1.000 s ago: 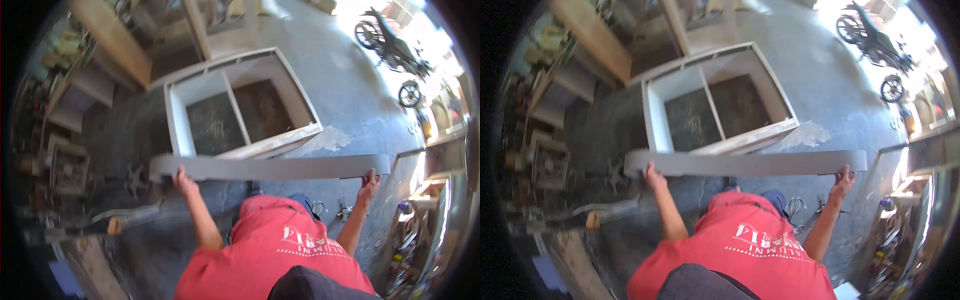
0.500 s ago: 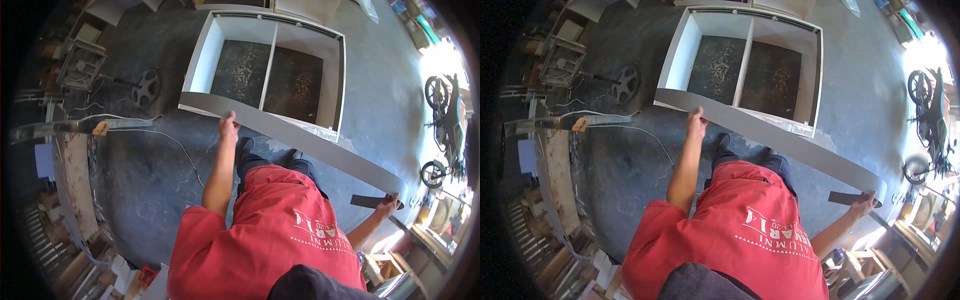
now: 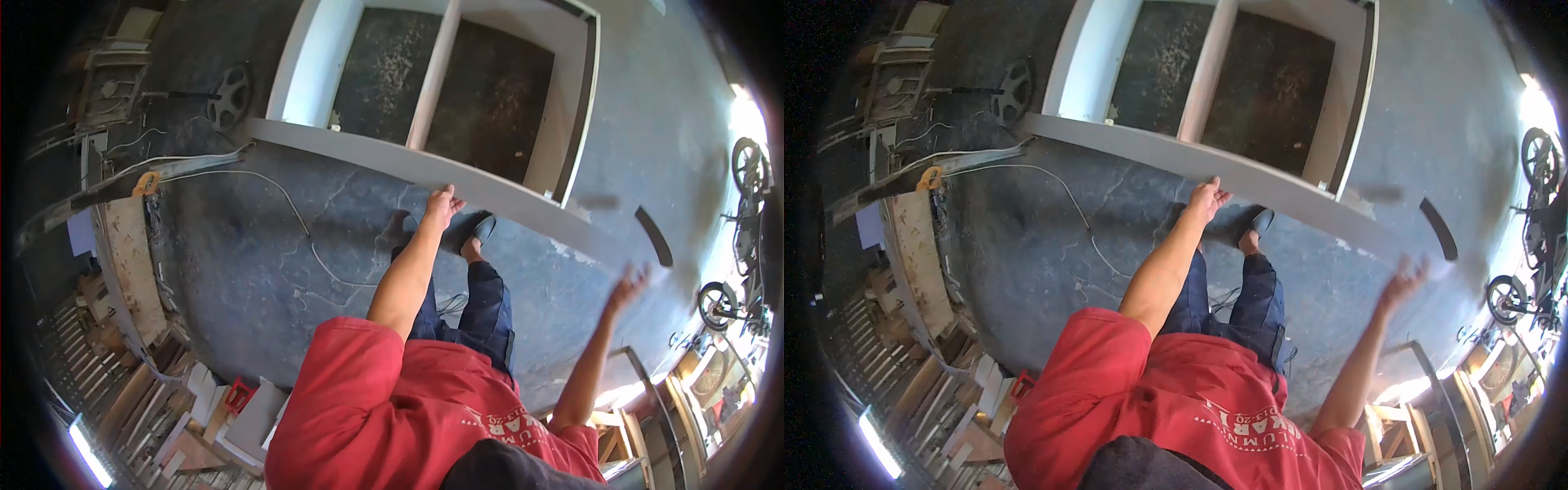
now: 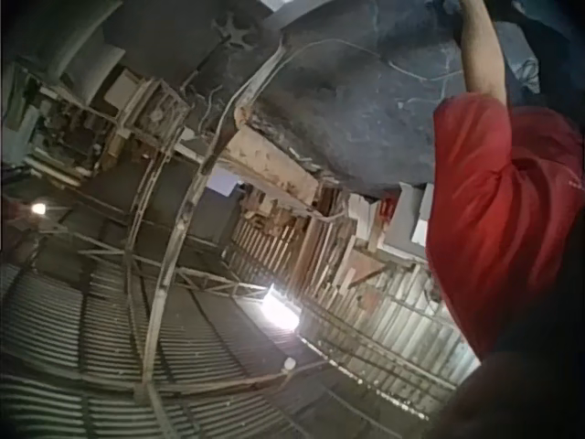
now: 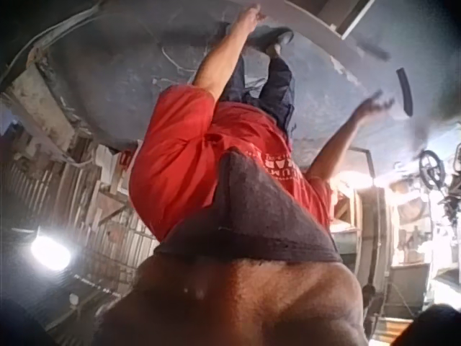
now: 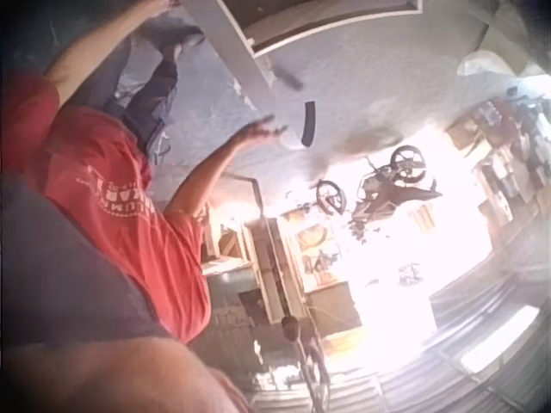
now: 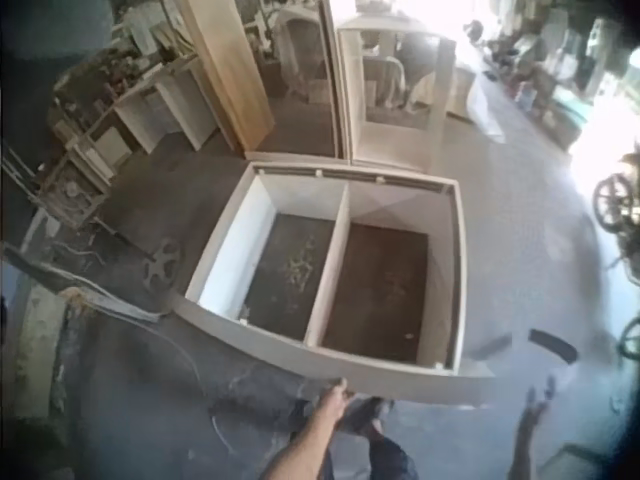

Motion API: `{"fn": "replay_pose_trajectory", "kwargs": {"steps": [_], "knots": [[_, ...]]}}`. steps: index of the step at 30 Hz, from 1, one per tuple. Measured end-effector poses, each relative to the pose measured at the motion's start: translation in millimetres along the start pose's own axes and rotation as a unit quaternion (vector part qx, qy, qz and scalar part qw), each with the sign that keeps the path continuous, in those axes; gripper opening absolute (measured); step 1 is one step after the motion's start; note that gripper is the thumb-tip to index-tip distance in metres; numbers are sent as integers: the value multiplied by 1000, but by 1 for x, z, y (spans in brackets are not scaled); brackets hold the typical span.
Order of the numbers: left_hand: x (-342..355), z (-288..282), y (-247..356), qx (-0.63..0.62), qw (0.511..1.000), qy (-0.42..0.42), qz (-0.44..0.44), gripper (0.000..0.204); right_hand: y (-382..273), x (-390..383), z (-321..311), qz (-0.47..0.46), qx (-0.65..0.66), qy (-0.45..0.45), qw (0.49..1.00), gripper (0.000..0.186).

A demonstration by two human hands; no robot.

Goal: The person aligns a laminate strip along the edge of a wooden cabinet, trims it with a utility knife, and presses it down by hand before checking laminate sheets on a stack.

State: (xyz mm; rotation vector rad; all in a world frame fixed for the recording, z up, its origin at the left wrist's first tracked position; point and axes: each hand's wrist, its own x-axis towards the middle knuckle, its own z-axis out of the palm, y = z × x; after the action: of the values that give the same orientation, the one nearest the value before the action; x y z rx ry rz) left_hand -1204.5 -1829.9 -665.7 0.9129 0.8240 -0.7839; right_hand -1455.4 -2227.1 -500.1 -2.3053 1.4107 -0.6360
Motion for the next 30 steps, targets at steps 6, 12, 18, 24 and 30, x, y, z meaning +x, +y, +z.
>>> {"fn": "replay_pose_trajectory", "kwargs": {"steps": [6,12,18,24,30], "knots": [[54,-17,-27,9,996,-85,-18,28,-132,-118,205,-294,38,-298,908,48],[35,-28,15,313,944,-39,-93,32,-136,-140,306,-339,-110,-260,897,41],[69,-62,122,616,519,102,584,20,-130,-139,312,-335,-89,-270,898,34],[127,-85,167,700,406,91,580,22,-139,-138,319,-358,-102,-245,896,32],[131,-93,161,689,401,112,593,19,-138,-141,320,-352,-87,-255,896,29]]}}
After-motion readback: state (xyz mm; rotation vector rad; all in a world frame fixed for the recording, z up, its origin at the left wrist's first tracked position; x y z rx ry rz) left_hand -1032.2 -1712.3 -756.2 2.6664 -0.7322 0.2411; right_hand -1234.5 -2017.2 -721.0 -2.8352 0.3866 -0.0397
